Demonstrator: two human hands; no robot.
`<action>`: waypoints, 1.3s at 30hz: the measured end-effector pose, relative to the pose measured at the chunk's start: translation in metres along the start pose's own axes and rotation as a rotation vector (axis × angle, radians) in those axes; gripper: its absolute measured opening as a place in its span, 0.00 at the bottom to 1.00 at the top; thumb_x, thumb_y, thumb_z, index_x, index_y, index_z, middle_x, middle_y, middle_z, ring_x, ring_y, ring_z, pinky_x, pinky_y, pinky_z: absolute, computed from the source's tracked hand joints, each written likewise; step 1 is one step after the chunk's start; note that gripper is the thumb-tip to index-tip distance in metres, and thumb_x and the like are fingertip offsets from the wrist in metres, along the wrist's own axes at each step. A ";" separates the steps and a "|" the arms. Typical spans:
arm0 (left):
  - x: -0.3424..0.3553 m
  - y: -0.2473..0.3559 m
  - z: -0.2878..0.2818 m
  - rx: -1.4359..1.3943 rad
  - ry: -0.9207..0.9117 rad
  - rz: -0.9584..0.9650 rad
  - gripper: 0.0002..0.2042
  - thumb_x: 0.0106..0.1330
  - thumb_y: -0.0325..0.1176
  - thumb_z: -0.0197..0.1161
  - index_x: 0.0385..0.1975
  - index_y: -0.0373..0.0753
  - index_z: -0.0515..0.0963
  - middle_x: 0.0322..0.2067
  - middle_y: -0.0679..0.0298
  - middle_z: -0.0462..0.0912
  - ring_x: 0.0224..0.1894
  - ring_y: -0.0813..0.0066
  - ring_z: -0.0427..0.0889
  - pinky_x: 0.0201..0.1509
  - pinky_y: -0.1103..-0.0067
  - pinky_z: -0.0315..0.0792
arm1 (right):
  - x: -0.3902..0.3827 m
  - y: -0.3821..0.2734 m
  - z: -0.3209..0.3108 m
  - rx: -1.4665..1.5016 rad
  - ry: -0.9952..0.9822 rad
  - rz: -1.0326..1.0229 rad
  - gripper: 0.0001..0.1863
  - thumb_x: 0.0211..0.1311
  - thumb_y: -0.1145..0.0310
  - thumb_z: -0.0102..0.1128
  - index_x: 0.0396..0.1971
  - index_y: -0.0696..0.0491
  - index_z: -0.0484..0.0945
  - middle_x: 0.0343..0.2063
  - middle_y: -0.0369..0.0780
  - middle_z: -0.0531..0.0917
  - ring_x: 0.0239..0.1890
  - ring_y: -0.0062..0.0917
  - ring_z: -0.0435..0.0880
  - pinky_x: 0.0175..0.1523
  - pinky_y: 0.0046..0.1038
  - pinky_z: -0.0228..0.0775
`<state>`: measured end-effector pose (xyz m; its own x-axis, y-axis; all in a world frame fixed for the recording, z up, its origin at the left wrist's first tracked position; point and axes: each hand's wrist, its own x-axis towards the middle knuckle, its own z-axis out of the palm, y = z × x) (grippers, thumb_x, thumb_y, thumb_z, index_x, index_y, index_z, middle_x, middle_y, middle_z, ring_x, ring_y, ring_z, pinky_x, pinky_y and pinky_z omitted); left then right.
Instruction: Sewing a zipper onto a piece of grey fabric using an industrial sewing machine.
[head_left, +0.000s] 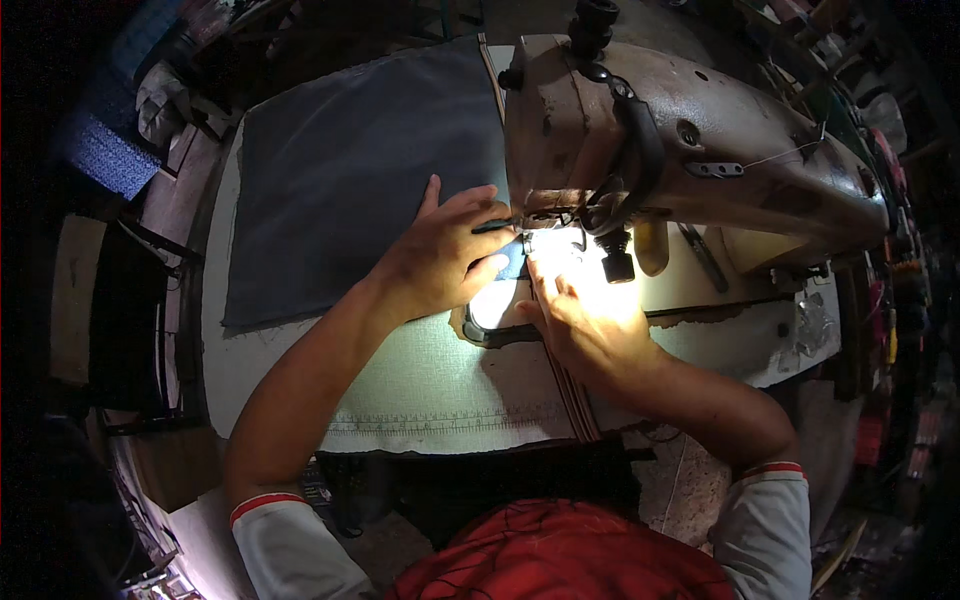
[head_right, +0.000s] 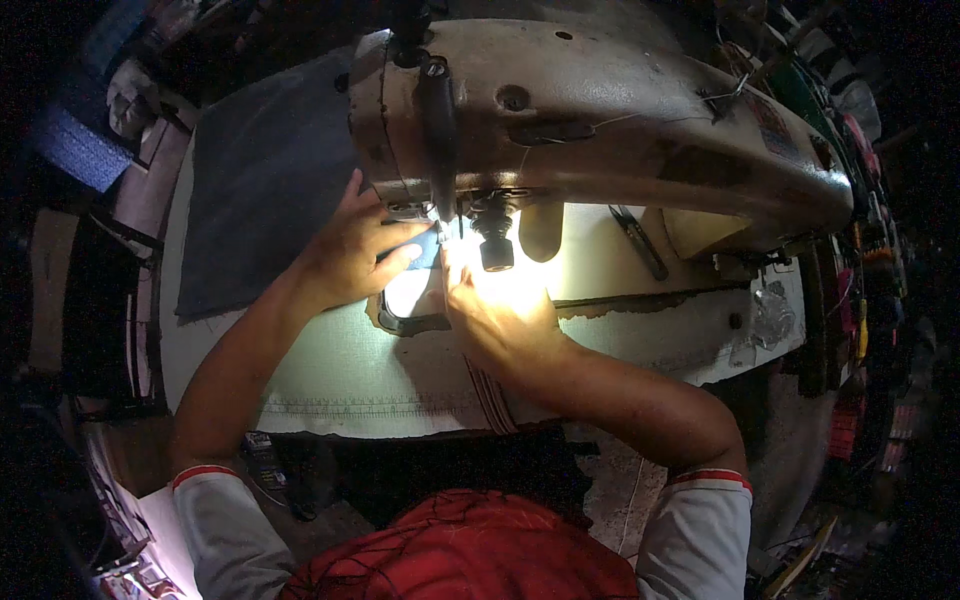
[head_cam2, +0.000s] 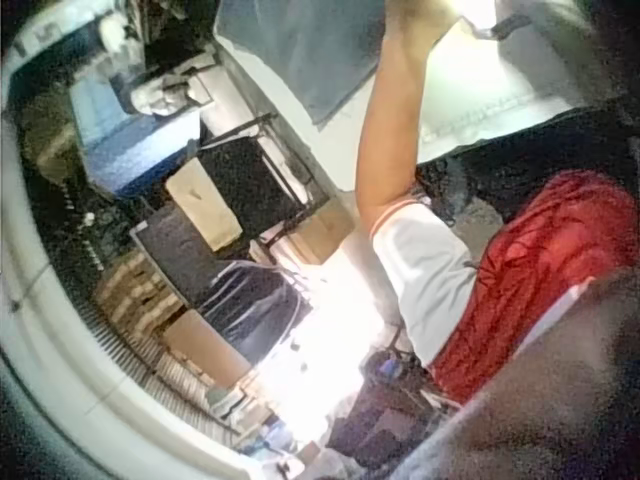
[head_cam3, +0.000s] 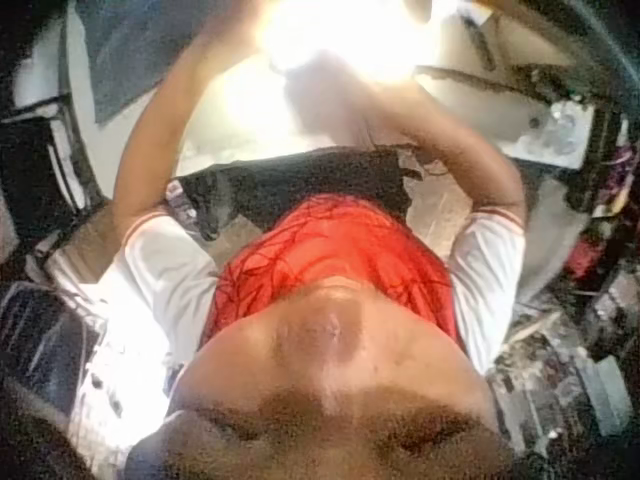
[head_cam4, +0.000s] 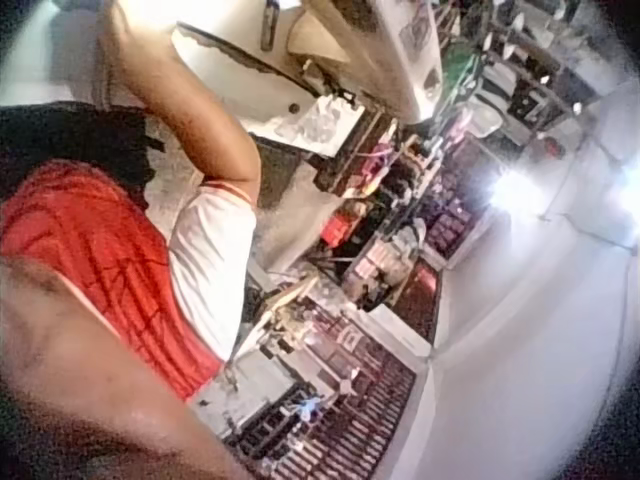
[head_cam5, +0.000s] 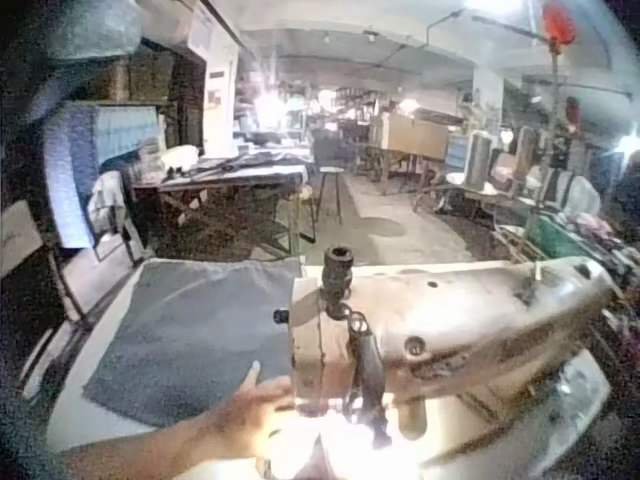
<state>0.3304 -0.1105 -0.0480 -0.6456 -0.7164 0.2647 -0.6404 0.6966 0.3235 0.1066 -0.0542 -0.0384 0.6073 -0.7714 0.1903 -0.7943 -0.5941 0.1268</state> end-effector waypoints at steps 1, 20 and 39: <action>0.001 0.000 0.001 -0.002 -0.001 0.001 0.14 0.65 0.34 0.62 0.49 0.40 0.81 0.57 0.65 0.75 0.70 0.63 0.64 0.69 0.36 0.50 | -0.002 0.001 0.002 0.001 0.000 0.000 0.24 0.66 0.56 0.60 0.55 0.57 0.76 0.35 0.40 0.84 0.35 0.29 0.84 0.37 0.31 0.75; 0.016 -0.005 -0.007 0.065 -0.151 -0.056 0.21 0.66 0.32 0.59 0.60 0.43 0.73 0.65 0.69 0.68 0.73 0.64 0.57 0.71 0.35 0.43 | -0.005 -0.007 -0.001 0.149 -0.037 0.046 0.22 0.66 0.65 0.58 0.56 0.60 0.74 0.39 0.44 0.81 0.40 0.33 0.82 0.39 0.31 0.76; 0.018 -0.011 -0.001 0.090 -0.072 -0.058 0.17 0.66 0.32 0.61 0.55 0.43 0.77 0.63 0.69 0.70 0.72 0.64 0.60 0.71 0.35 0.42 | 0.000 -0.007 0.003 0.187 0.051 0.013 0.21 0.65 0.70 0.57 0.57 0.62 0.73 0.42 0.49 0.80 0.45 0.41 0.80 0.48 0.36 0.75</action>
<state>0.3263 -0.1316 -0.0460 -0.6323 -0.7532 0.1813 -0.7103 0.6570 0.2525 0.1123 -0.0500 -0.0421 0.5919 -0.7691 0.2409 -0.7823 -0.6202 -0.0580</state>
